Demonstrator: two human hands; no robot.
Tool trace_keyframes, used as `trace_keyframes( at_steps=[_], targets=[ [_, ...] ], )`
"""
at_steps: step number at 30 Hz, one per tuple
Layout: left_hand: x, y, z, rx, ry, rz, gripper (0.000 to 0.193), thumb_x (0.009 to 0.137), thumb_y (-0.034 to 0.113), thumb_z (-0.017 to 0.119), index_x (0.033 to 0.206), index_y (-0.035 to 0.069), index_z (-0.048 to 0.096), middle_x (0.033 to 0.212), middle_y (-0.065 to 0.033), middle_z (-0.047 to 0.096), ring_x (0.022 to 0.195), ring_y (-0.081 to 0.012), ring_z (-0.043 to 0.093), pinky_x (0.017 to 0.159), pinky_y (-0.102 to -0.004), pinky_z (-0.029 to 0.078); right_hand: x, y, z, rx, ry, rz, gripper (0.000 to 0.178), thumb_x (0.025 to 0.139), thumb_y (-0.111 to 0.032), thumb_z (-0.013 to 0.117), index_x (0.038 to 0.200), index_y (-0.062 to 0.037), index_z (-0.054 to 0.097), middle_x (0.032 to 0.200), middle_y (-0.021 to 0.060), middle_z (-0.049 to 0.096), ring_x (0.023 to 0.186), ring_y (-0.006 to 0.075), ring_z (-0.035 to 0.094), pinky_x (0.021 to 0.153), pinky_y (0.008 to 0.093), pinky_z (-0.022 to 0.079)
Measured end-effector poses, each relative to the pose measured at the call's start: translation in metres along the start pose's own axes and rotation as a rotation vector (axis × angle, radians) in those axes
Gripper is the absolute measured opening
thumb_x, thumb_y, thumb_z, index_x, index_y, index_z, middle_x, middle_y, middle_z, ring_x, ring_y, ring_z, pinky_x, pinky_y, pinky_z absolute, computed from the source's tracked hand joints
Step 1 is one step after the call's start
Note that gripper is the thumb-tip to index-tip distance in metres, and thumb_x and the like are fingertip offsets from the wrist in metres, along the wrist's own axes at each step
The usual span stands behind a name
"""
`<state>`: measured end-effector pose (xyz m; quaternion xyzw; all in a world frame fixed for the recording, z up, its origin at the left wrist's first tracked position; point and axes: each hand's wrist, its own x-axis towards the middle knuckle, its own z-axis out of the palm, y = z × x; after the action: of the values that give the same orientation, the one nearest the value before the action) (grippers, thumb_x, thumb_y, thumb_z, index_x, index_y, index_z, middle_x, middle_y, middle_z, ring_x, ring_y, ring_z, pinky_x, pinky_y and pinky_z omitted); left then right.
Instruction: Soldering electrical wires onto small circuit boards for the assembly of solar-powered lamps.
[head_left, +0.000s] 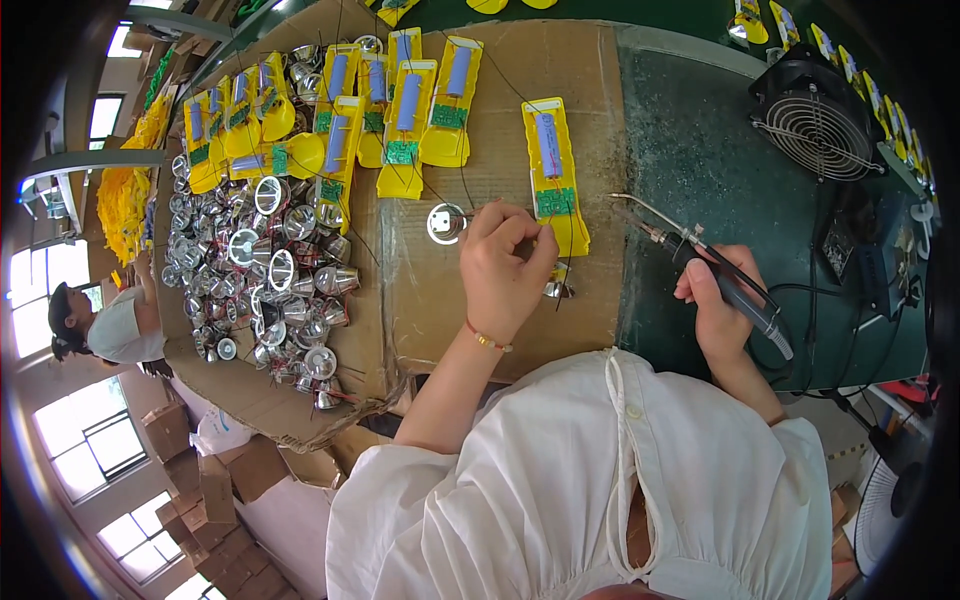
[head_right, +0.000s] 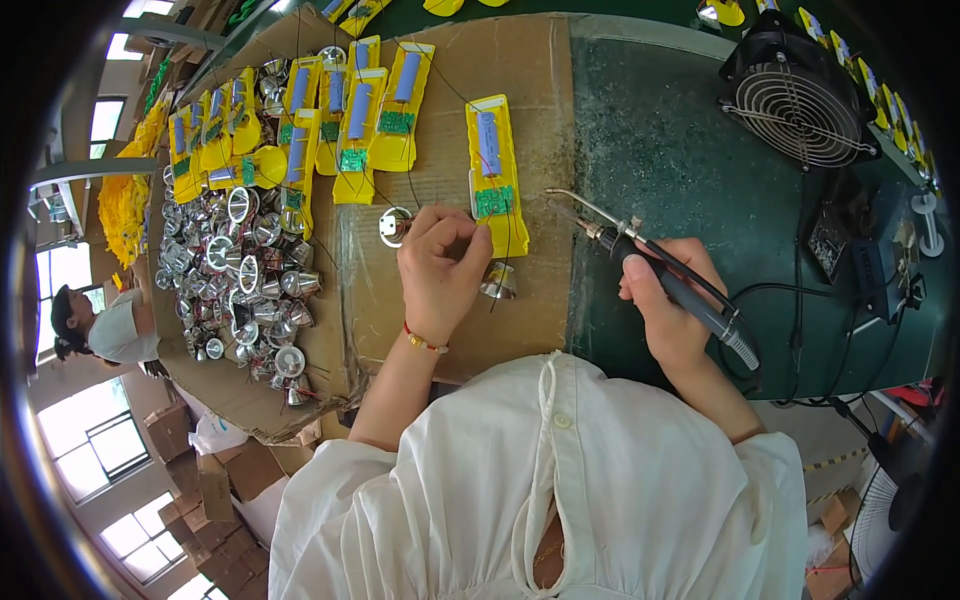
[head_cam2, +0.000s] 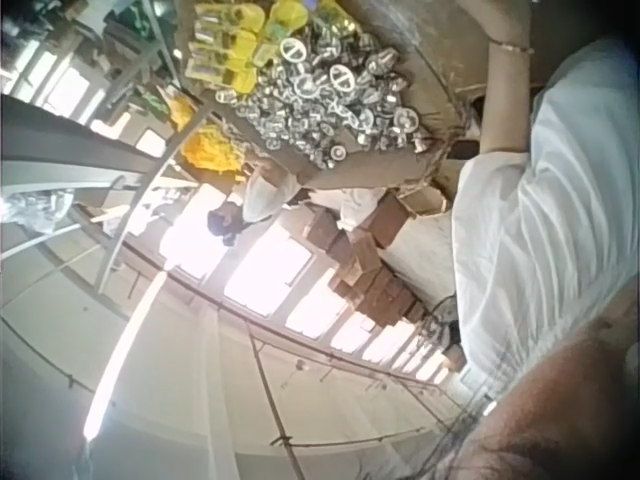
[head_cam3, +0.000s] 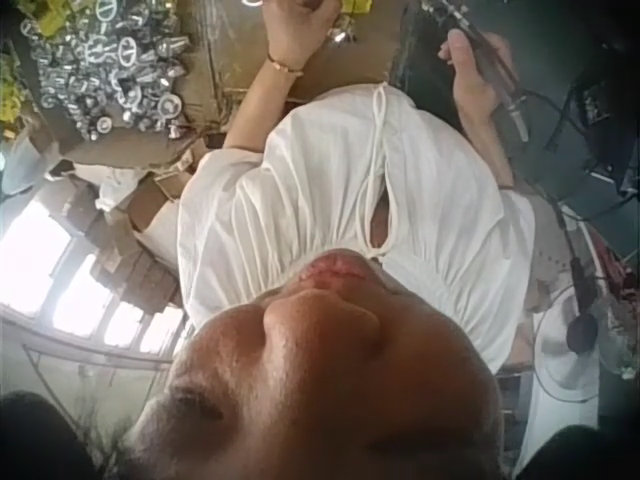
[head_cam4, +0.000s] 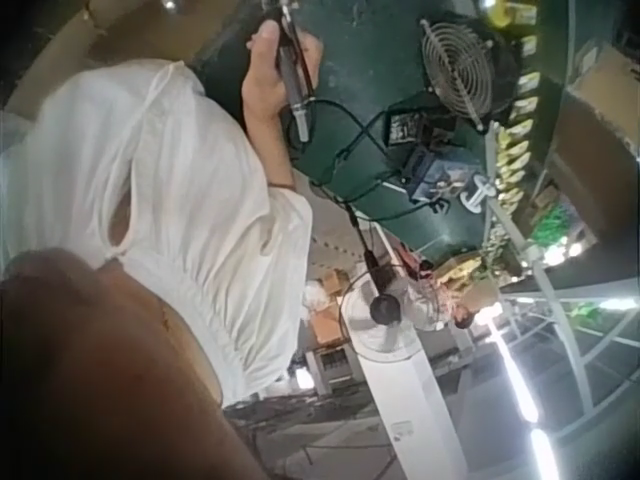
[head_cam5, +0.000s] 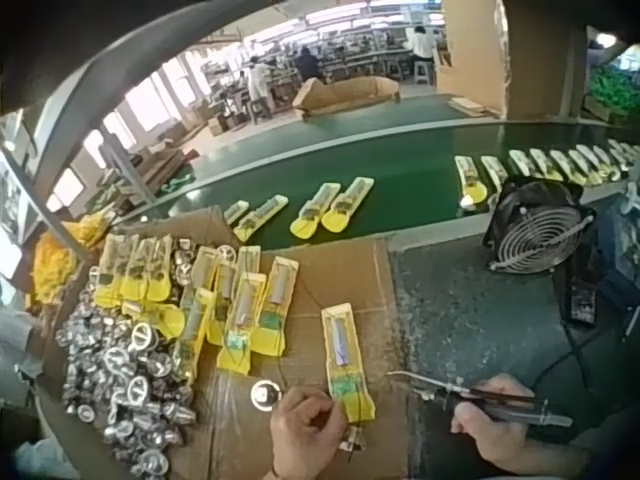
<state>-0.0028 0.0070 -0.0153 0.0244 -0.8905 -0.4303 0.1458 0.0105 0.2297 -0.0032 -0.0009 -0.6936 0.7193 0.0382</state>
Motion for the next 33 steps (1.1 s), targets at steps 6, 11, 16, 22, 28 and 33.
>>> trace_keyframes(
  at_steps=[6, 11, 16, 22, 28, 33],
  targets=[
    [0.003, 0.010, -0.030, 0.059, 0.220, 0.135, 0.012, 0.069, 0.006, 0.071, 0.079, 0.001, 0.065, 0.087, -0.0117, 0.059, 0.076, -0.0217, 0.058, 0.065, -0.0284, 0.047, 0.000, -0.001, -0.005, 0.003, 0.016, 0.006, 0.014, 0.080, -0.005, 0.062, 0.087, 0.0031, 0.053, 0.069, 0.0087, 0.059, 0.056, 0.0114, 0.057, 0.052, 0.0231, 0.048],
    [-0.027, -0.006, -0.056, 0.035, -0.045, -0.450, 0.014, 0.076, 0.016, 0.069, 0.076, 0.001, 0.068, 0.062, -0.0097, 0.062, 0.054, -0.0146, 0.058, 0.054, -0.0255, 0.046, 0.002, 0.001, -0.003, -0.025, 0.005, -0.010, 0.013, 0.082, -0.005, 0.058, 0.090, 0.0023, 0.051, 0.065, 0.0085, 0.056, 0.052, 0.0119, 0.054, 0.047, 0.0213, 0.043],
    [-0.020, -0.008, -0.031, -0.211, -0.128, -0.516, 0.016, 0.079, 0.015, 0.066, 0.083, 0.000, 0.067, 0.063, -0.0072, 0.064, 0.055, -0.0088, 0.057, 0.052, -0.0222, 0.044, 0.000, -0.002, -0.002, -0.013, -0.030, 0.006, 0.015, 0.080, -0.005, 0.063, 0.086, 0.0028, 0.053, 0.068, 0.0086, 0.059, 0.055, 0.0108, 0.056, 0.051, 0.0229, 0.047],
    [-0.004, 0.002, -0.017, -0.239, -0.024, -0.250, 0.010, 0.079, 0.008, 0.065, 0.079, -0.002, 0.063, 0.066, -0.0039, 0.056, 0.057, -0.0076, 0.053, 0.052, -0.0206, 0.043, 0.001, -0.008, 0.010, -0.014, -0.067, 0.035, 0.015, 0.079, -0.005, 0.064, 0.086, 0.0029, 0.053, 0.068, 0.0083, 0.059, 0.056, 0.0103, 0.057, 0.052, 0.0221, 0.048],
    [0.003, -0.001, -0.002, -0.167, -0.051, -0.120, 0.011, 0.076, 0.007, 0.066, 0.073, -0.003, 0.062, 0.071, -0.0074, 0.056, 0.056, -0.0139, 0.053, 0.054, -0.0249, 0.043, 0.012, -0.003, 0.027, 0.027, -0.100, 0.120, 0.017, 0.078, -0.007, 0.066, 0.085, 0.0021, 0.054, 0.067, 0.0079, 0.060, 0.055, 0.0093, 0.057, 0.051, 0.0220, 0.048],
    [0.009, 0.003, -0.005, -0.192, -0.097, -0.201, 0.010, 0.075, 0.007, 0.067, 0.072, -0.002, 0.063, 0.073, -0.0087, 0.056, 0.057, -0.0160, 0.054, 0.054, -0.0262, 0.043, 0.016, -0.003, 0.031, 0.044, -0.084, 0.158, 0.016, 0.079, -0.007, 0.066, 0.084, 0.0019, 0.054, 0.066, 0.0078, 0.060, 0.054, 0.0094, 0.056, 0.050, 0.0221, 0.047]
  ],
)
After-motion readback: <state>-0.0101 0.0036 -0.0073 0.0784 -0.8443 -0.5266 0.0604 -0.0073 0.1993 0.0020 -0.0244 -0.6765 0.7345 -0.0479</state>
